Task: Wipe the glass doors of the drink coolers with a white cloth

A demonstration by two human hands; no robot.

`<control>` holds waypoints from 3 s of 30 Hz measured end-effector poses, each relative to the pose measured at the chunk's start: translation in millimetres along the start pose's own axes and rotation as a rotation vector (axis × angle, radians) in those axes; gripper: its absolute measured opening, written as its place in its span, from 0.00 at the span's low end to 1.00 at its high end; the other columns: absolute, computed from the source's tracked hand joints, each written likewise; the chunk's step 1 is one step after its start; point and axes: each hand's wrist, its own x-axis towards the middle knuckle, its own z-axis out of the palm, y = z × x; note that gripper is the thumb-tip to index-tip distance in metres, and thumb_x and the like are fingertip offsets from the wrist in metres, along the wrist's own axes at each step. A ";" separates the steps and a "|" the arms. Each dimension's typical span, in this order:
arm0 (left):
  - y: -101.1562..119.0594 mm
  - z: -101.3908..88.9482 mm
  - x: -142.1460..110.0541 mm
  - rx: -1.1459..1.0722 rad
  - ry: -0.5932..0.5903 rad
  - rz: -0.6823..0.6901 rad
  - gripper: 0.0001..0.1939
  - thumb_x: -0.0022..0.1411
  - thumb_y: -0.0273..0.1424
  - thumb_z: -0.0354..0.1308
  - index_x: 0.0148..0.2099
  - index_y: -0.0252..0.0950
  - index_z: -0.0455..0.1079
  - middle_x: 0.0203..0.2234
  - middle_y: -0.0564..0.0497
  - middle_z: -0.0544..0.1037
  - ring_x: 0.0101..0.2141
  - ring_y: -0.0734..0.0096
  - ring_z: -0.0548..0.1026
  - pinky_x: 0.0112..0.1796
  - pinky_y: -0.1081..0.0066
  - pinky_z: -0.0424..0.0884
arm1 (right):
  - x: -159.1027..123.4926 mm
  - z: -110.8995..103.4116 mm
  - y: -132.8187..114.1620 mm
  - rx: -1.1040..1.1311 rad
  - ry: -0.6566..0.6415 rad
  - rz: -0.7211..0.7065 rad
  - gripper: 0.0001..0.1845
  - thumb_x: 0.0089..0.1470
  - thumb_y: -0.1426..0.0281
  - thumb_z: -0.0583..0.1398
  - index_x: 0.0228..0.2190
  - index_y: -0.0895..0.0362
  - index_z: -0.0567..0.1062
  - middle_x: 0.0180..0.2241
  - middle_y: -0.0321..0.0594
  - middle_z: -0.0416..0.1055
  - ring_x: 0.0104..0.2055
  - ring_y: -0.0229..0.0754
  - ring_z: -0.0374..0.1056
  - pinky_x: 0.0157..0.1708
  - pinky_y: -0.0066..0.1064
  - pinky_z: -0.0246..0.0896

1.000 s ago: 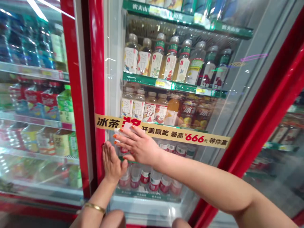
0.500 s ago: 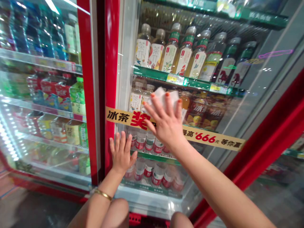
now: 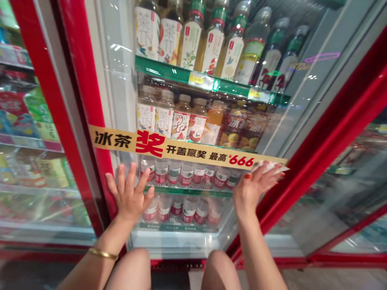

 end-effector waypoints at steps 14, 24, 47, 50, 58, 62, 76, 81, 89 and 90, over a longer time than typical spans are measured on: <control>-4.6 -7.6 -6.3 -0.024 -0.126 -0.076 0.44 0.69 0.41 0.56 0.82 0.64 0.46 0.83 0.62 0.41 0.82 0.42 0.40 0.77 0.23 0.35 | -143.6 17.8 -8.2 0.019 -0.231 0.227 0.43 0.76 0.56 0.42 0.81 0.63 0.39 0.82 0.69 0.33 0.84 0.78 0.18 0.65 0.95 0.42; -10.2 1.5 -5.8 -0.080 -0.030 -0.029 0.37 0.73 0.40 0.57 0.80 0.56 0.56 0.82 0.50 0.52 0.81 0.39 0.45 0.76 0.21 0.37 | -164.6 16.9 -34.5 0.126 -0.215 -0.279 0.36 0.74 0.55 0.54 0.78 0.47 0.61 0.82 0.45 0.47 0.85 0.66 0.20 0.78 0.78 0.35; -18.7 -61.9 82.2 -0.248 0.053 -0.035 0.28 0.78 0.33 0.47 0.76 0.44 0.63 0.73 0.45 0.71 0.74 0.63 0.67 0.75 0.55 0.63 | -67.5 18.5 -207.3 0.408 -0.515 -0.938 0.38 0.72 0.53 0.59 0.77 0.44 0.61 0.81 0.29 0.54 0.85 0.49 0.40 0.83 0.51 0.37; -17.7 -51.2 101.1 -0.221 -0.059 0.055 0.28 0.78 0.36 0.51 0.76 0.46 0.63 0.79 0.51 0.60 0.80 0.62 0.53 0.80 0.51 0.50 | -127.7 20.3 -172.1 0.432 -0.571 -1.065 0.31 0.68 0.53 0.65 0.70 0.34 0.72 0.76 0.14 0.63 0.82 0.34 0.48 0.79 0.30 0.44; 1.2 -12.3 95.1 -0.278 -0.329 0.010 0.31 0.74 0.45 0.58 0.75 0.44 0.65 0.81 0.54 0.54 0.82 0.56 0.40 0.78 0.39 0.22 | -91.9 -0.5 11.4 0.088 -0.200 0.192 0.40 0.75 0.64 0.37 0.81 0.62 0.39 0.82 0.71 0.25 0.84 0.75 0.25 0.66 0.93 0.34; -3.0 -3.6 86.0 -0.233 -0.278 0.056 0.37 0.71 0.45 0.63 0.77 0.41 0.63 0.81 0.49 0.53 0.82 0.49 0.40 0.77 0.30 0.23 | -160.4 24.0 -84.8 0.134 -0.301 0.145 0.39 0.74 0.55 0.50 0.78 0.55 0.59 0.79 0.66 0.51 0.83 0.75 0.40 0.71 0.85 0.40; -15.7 0.7 79.2 -0.100 -0.225 0.225 0.45 0.72 0.48 0.60 0.83 0.47 0.47 0.84 0.49 0.40 0.82 0.43 0.35 0.76 0.29 0.26 | -263.7 44.4 -72.0 0.136 -0.363 0.276 0.39 0.74 0.60 0.45 0.75 0.71 0.60 0.75 0.81 0.53 0.83 0.79 0.38 0.67 0.92 0.36; -12.4 -5.7 83.8 -0.047 -0.197 0.320 0.48 0.73 0.43 0.62 0.84 0.48 0.40 0.84 0.52 0.35 0.82 0.56 0.29 0.78 0.41 0.24 | -287.2 45.0 -102.8 0.296 -0.526 -0.197 0.31 0.70 0.48 0.60 0.69 0.41 0.74 0.73 0.48 0.69 0.83 0.69 0.44 0.75 0.80 0.38; 4.1 -6.9 87.2 -0.014 -0.076 0.348 0.46 0.69 0.36 0.65 0.83 0.42 0.49 0.83 0.45 0.44 0.83 0.56 0.37 0.80 0.46 0.32 | -41.8 12.3 -14.0 0.107 -0.062 0.144 0.42 0.78 0.52 0.43 0.82 0.53 0.34 0.84 0.54 0.26 0.85 0.68 0.17 0.74 0.84 0.38; 4.6 -6.4 86.6 -0.008 -0.062 0.346 0.46 0.70 0.36 0.64 0.82 0.43 0.49 0.83 0.46 0.45 0.82 0.56 0.38 0.80 0.46 0.33 | -21.9 5.2 -25.1 0.115 -0.089 -0.021 0.43 0.78 0.49 0.44 0.82 0.49 0.36 0.84 0.49 0.30 0.85 0.66 0.20 0.76 0.81 0.39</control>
